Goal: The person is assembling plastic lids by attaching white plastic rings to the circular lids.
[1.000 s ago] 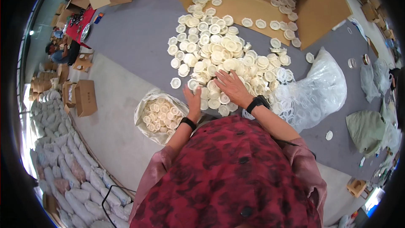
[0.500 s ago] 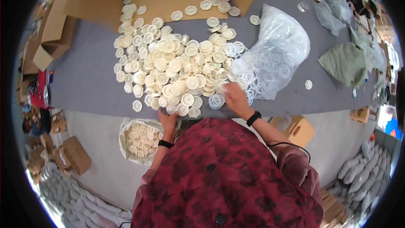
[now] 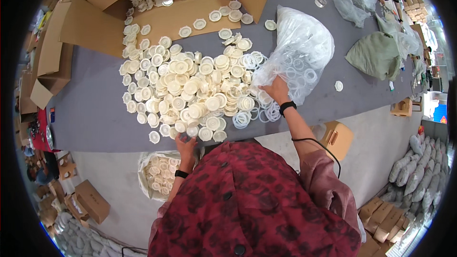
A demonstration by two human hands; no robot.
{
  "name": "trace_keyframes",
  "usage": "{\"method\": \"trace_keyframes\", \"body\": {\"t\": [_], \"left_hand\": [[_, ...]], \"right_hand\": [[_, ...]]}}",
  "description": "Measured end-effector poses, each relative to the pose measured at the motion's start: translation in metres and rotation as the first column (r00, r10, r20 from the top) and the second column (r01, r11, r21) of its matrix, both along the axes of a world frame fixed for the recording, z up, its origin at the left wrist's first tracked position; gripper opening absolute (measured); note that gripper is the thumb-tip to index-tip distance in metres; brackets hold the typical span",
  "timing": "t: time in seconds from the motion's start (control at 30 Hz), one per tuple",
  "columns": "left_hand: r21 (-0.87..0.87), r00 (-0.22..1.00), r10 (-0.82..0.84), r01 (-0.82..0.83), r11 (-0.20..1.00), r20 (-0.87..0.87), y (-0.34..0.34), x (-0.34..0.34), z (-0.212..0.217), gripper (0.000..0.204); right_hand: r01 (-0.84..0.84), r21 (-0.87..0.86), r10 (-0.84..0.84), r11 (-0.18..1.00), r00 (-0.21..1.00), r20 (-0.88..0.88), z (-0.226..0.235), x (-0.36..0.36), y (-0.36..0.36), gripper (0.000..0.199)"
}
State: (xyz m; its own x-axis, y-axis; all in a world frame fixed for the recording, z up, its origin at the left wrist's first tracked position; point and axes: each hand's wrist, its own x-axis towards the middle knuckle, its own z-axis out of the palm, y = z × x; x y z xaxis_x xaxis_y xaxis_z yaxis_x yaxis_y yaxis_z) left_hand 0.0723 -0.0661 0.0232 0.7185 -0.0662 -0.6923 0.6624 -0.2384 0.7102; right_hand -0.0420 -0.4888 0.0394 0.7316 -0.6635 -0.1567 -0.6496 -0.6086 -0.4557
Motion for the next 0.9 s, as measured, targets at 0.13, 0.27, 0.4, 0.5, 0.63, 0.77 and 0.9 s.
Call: {"method": "trace_keyframes", "body": {"t": [0.13, 0.27, 0.4, 0.5, 0.63, 0.77, 0.9], "left_hand": [[0.011, 0.999, -0.025, 0.024, 1.000, 0.023, 0.006, 0.002, -0.007, 0.078], [-0.034, 1.000, -0.016, 0.017, 0.999, 0.013, 0.011, 0.006, -0.017, 0.079], [-0.064, 0.999, -0.051, 0.051, 0.997, 0.003, 0.017, 0.009, -0.020, 0.080], [-0.040, 0.997, -0.082, 0.082, 0.996, -0.009, 0.023, 0.014, -0.025, 0.080], [-0.028, 0.991, -0.131, 0.131, 0.991, -0.012, 0.027, 0.020, -0.021, 0.079], [-0.068, 0.993, -0.109, 0.105, 0.992, -0.056, 0.026, 0.024, -0.011, 0.077], [-0.138, 0.993, -0.098, 0.088, 0.987, -0.068, 0.036, 0.023, -0.011, 0.076]], "right_hand": [[0.122, -0.100, -0.094, 0.987, 0.964, 0.248, -0.019, -0.020, 0.024, 0.052], [0.178, -0.216, -0.111, 0.960, 0.951, 0.288, -0.027, -0.017, 0.036, 0.037], [0.148, -0.274, -0.055, 0.950, 0.946, 0.319, -0.035, -0.015, 0.023, 0.028], [0.135, -0.232, -0.043, 0.963, 0.932, 0.360, -0.031, -0.020, 0.003, 0.021], [0.092, -0.142, -0.041, 0.986, 0.944, 0.328, -0.001, -0.018, -0.015, 0.017], [0.257, 0.624, -0.557, 0.738, 0.755, 0.348, -0.002, -0.023, -0.024, 0.013], [0.270, 0.936, -0.836, 0.226, 0.547, 0.044, 0.006, -0.011, 0.006, 0.004]]}}
